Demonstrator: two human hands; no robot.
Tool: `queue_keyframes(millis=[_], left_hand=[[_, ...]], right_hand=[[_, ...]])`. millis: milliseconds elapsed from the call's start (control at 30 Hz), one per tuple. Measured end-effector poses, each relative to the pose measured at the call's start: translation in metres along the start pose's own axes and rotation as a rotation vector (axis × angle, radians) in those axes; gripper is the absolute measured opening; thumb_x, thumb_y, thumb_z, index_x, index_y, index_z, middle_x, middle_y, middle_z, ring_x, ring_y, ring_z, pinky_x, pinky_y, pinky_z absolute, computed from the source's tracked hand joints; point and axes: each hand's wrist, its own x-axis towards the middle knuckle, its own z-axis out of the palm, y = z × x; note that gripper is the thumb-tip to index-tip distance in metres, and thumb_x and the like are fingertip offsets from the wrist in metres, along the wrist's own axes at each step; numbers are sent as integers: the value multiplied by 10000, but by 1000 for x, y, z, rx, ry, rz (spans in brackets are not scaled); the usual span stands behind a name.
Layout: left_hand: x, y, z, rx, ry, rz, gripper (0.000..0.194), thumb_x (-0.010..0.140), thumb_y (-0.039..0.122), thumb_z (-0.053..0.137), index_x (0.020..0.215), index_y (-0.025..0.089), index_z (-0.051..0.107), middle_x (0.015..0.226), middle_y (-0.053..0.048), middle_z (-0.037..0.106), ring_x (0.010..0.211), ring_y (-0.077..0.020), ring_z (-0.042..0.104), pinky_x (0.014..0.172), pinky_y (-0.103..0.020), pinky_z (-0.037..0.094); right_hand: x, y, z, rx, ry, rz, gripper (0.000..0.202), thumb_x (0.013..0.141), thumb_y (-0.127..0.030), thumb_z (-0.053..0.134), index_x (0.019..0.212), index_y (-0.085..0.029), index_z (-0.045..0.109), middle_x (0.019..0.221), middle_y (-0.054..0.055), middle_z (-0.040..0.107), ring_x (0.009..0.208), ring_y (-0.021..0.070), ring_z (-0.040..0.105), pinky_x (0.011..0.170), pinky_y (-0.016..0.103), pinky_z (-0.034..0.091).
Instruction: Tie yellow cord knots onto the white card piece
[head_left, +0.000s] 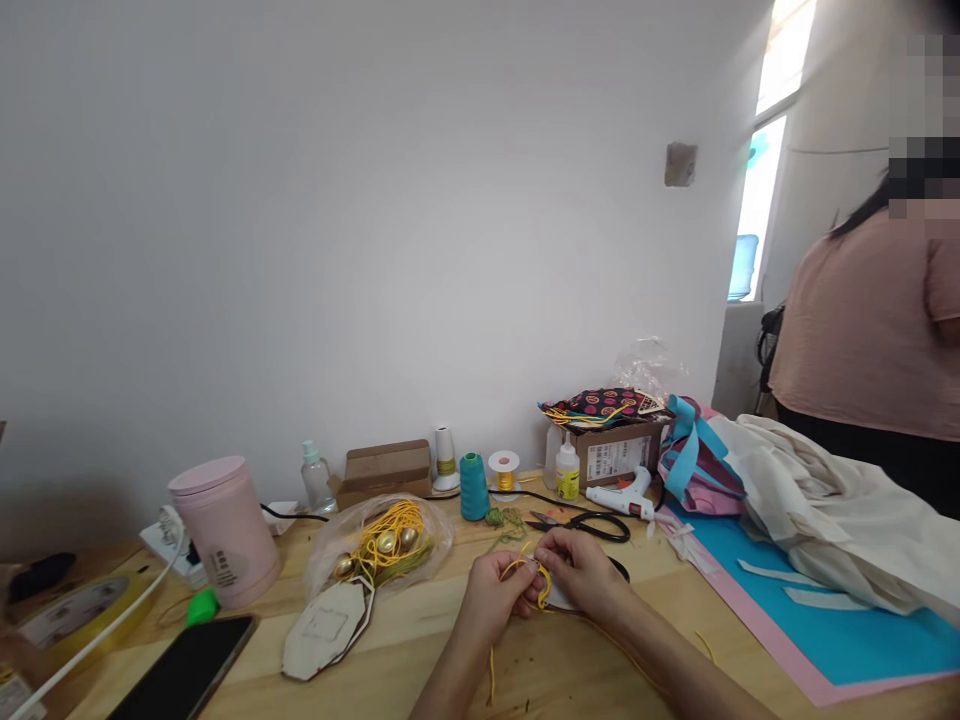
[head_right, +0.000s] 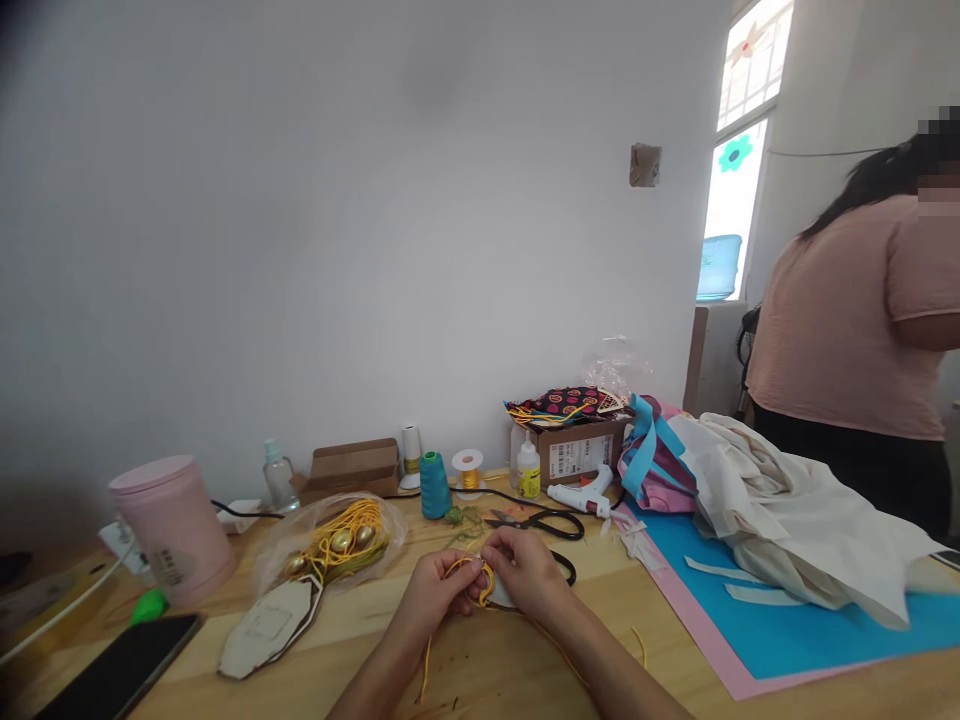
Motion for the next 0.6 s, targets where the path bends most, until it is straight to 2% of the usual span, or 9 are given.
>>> queue_keyframes(millis=[233, 433, 600], left_hand=[[0, -2, 0, -56, 25, -22, 292, 486, 365, 661, 555, 93, 578, 464, 6, 552, 417, -73, 483, 383, -170, 385], [2, -3, -2, -91, 81, -25, 278, 471, 335, 677, 582, 94, 595, 451, 18, 545, 423, -76, 484, 411, -184, 404], [2, 0, -3, -91, 92, -37, 274, 479, 340, 663, 585, 101, 582, 469, 13, 545, 439, -84, 486, 414, -184, 379]], right_hand=[[1, -6, 2, 112, -8, 24, 164, 704, -263, 454, 670, -139, 557, 611, 6, 577, 562, 108, 499, 486, 181, 355], [-1, -8, 1, 60, -24, 7, 181, 644, -311, 539, 702, -147, 589, 605, 2, 585, 527, 99, 473, 457, 178, 327], [1, -1, 3, 29, -3, 30, 176, 649, -288, 516, 703, -156, 618, 593, 5, 590, 517, 100, 459, 445, 179, 305]])
